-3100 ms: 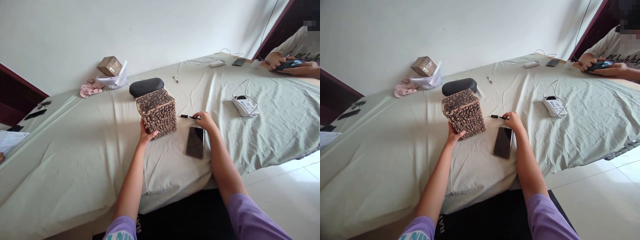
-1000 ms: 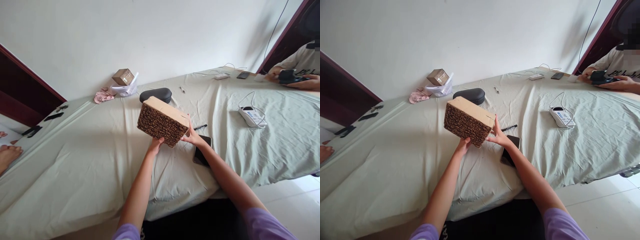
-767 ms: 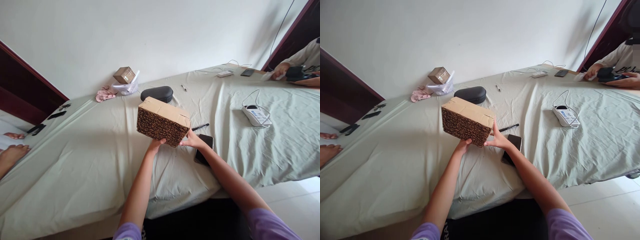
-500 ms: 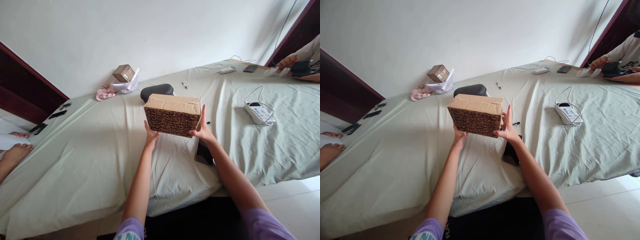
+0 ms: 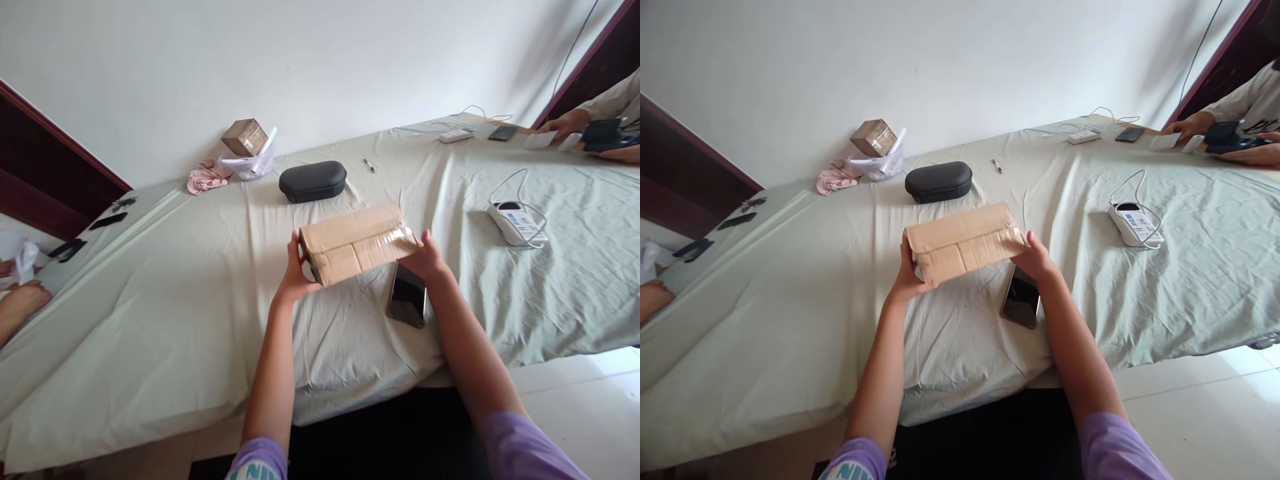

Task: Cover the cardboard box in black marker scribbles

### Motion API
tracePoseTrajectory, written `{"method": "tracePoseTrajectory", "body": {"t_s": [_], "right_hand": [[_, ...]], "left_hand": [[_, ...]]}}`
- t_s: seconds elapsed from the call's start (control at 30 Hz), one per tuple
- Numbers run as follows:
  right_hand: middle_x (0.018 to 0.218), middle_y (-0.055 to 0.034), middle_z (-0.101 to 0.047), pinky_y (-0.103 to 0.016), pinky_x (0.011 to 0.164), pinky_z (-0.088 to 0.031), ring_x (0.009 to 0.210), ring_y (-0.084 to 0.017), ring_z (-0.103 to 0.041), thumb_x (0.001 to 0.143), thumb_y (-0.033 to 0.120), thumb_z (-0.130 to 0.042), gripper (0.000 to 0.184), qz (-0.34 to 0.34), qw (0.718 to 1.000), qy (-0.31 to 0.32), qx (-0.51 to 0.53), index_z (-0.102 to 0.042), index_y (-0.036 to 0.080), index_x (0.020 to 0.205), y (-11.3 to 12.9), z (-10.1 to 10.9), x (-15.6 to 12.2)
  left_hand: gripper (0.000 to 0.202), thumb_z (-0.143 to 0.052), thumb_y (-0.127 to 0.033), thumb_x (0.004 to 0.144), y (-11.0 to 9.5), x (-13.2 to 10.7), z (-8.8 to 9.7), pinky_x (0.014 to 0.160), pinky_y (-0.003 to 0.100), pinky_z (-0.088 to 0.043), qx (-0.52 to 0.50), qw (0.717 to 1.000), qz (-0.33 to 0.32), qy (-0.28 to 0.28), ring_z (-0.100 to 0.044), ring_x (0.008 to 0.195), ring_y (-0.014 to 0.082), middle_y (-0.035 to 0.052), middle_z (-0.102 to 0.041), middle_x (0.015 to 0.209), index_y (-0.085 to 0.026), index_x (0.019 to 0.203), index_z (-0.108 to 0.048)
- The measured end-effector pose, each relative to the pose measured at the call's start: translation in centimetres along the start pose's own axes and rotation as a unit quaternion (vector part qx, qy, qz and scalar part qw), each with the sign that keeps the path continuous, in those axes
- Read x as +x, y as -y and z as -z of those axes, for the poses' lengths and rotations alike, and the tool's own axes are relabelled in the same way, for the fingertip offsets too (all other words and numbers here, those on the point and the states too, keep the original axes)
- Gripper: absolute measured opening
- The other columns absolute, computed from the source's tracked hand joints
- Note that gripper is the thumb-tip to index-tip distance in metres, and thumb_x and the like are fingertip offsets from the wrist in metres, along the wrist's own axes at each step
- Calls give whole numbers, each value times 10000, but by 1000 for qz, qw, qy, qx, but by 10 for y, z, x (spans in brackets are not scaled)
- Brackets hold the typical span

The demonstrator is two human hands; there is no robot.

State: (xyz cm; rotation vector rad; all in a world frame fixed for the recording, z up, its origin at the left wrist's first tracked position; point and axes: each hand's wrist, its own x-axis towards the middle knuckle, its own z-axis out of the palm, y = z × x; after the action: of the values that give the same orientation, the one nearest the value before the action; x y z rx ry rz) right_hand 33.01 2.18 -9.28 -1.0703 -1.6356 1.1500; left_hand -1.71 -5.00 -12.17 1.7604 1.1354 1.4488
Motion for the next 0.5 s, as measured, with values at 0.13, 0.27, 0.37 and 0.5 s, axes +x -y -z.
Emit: {"method": "tracePoseTrajectory", "body": {"t_s": [0.13,0.27,0.37,0.5], "right_hand": [[1136,-181,-820,-611,947,-626,1174,-452,-759,834,1040,-158,1143,-117,977,87,155,-688,227,1438,8,10,1],[1106,-173,-812,-551,823,-661,1082,-426,-770,867,964,-387,926,-191,956,117,190,-703,224,1324,9,14,4],[1003,-144,-796,-480,744,-662,953,-373,-770,828,810,-626,663,-236,947,34,215,-705,236,1152,7,9,7],[862,-77,-752,-420,689,-638,794,-297,-722,699,558,-772,441,-213,937,-48,271,-685,246,998,11,1,8]], "left_hand": [[1319,-1022,-369,694,-4,4,7,1374,747,-234,167,974,-152,11,-215,1707,495,149,-326,1716,-434,1713,-187],[975,-949,-291,781,4,9,8,1361,802,-203,202,952,-230,7,-277,1691,488,138,-490,1598,-369,1583,-401],[736,-922,-271,801,10,10,4,1354,813,-192,190,959,-210,2,-272,1694,479,137,-510,1611,-322,1431,-545],[774,-923,-412,810,11,9,-2,1360,756,-203,177,974,-138,-41,-156,1732,464,158,-249,1811,-315,1468,-526]]}}
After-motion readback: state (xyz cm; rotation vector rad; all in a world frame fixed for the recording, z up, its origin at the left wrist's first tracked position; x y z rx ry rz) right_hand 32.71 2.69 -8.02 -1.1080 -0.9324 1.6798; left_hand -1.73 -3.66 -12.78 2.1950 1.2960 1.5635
